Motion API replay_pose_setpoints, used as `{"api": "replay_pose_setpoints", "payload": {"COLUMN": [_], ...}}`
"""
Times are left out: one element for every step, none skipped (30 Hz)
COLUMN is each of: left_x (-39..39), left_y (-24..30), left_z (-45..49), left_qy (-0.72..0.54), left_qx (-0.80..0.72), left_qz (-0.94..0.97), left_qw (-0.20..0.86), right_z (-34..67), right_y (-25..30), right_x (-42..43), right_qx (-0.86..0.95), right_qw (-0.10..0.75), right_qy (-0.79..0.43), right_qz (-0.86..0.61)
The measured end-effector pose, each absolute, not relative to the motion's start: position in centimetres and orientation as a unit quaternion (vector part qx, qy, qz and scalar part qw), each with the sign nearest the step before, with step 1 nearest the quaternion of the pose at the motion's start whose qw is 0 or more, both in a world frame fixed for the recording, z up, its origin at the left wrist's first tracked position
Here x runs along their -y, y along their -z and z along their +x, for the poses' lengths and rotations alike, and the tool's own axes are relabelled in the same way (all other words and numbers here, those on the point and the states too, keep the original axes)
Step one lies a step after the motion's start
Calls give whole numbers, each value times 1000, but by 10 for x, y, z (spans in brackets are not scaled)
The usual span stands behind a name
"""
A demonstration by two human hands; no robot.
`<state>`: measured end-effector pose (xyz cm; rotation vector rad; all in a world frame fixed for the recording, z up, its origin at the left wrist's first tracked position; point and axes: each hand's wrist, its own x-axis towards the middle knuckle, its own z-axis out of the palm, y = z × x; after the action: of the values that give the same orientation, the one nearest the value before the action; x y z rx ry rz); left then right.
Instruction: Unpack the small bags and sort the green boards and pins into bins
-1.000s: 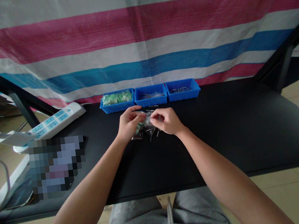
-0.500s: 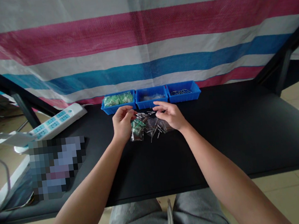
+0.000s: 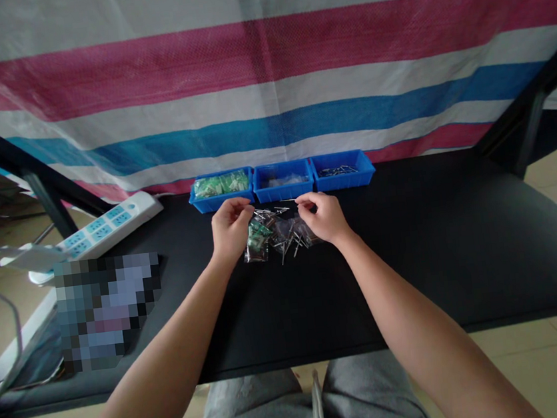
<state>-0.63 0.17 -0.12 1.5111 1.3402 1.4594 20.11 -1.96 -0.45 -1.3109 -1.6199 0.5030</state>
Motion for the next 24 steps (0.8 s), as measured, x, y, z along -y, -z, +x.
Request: {"api": "replay_pose_setpoints", "payload": {"left_x": [-1,0,1,2,3,4,4,5,5,5,5,5,5,4,4,3,3,3,3,3,3,3,3,3], "left_y": [1,0,0,-1,-1,-1,-2,-2,-2,-2,-2,-2,-2,-1,0,1,2,3,4,5,6,7,7,7], "left_z": [-6,-6,-6,-5,-5,-5,-6,-6,-6,-6,-7,-7,-7,-7,-7,-7,-7,-7,-7,-6,-6,-6,-5,-5], "left_qy": [-542,-529,-516,-503,-492,-483,-475,-468,-462,-458,-454,-450,-446,-442,-437,-432,-427,-422,-418,-414,-410,-408,-406,-403], "left_qx": [-514,-518,-520,-521,-520,-519,-517,-515,-513,-511,-510,-508,-505,-501,-497,-493,-488,-484,-480,-478,-476,-475,-475,-475], "left_qz": [588,603,619,635,650,665,676,686,694,699,704,710,716,722,730,737,745,751,757,761,764,766,767,769], "left_qw": [309,298,284,269,253,238,224,213,205,200,195,190,185,178,171,163,157,152,148,146,145,145,145,145], "right_z": [201,202,202,203,205,206,208,210,212,214,215,216,216,216,215,213,210,208,206,204,202,201,201,200], "right_y": [5,5,5,6,6,6,6,5,4,3,2,1,0,0,-1,-1,0,0,1,2,3,4,4,5], "right_x": [20,19,19,19,19,19,19,19,19,19,19,19,20,20,21,22,23,24,25,25,25,26,26,26], "right_qx": [682,701,720,736,750,760,766,769,771,772,773,776,779,782,785,790,797,806,816,825,832,839,845,849], "right_qw": [457,432,404,375,348,327,313,306,303,305,310,315,321,327,333,338,339,339,334,328,320,310,299,288], "right_qy": [-182,-157,-134,-116,-104,-98,-98,-99,-101,-102,-102,-103,-104,-106,-109,-113,-116,-118,-120,-120,-121,-120,-119,-118], "right_qz": [-541,-545,-549,-551,-552,-553,-553,-553,-551,-548,-544,-537,-529,-520,-510,-498,-485,-471,-457,-445,-436,-430,-427,-426]}}
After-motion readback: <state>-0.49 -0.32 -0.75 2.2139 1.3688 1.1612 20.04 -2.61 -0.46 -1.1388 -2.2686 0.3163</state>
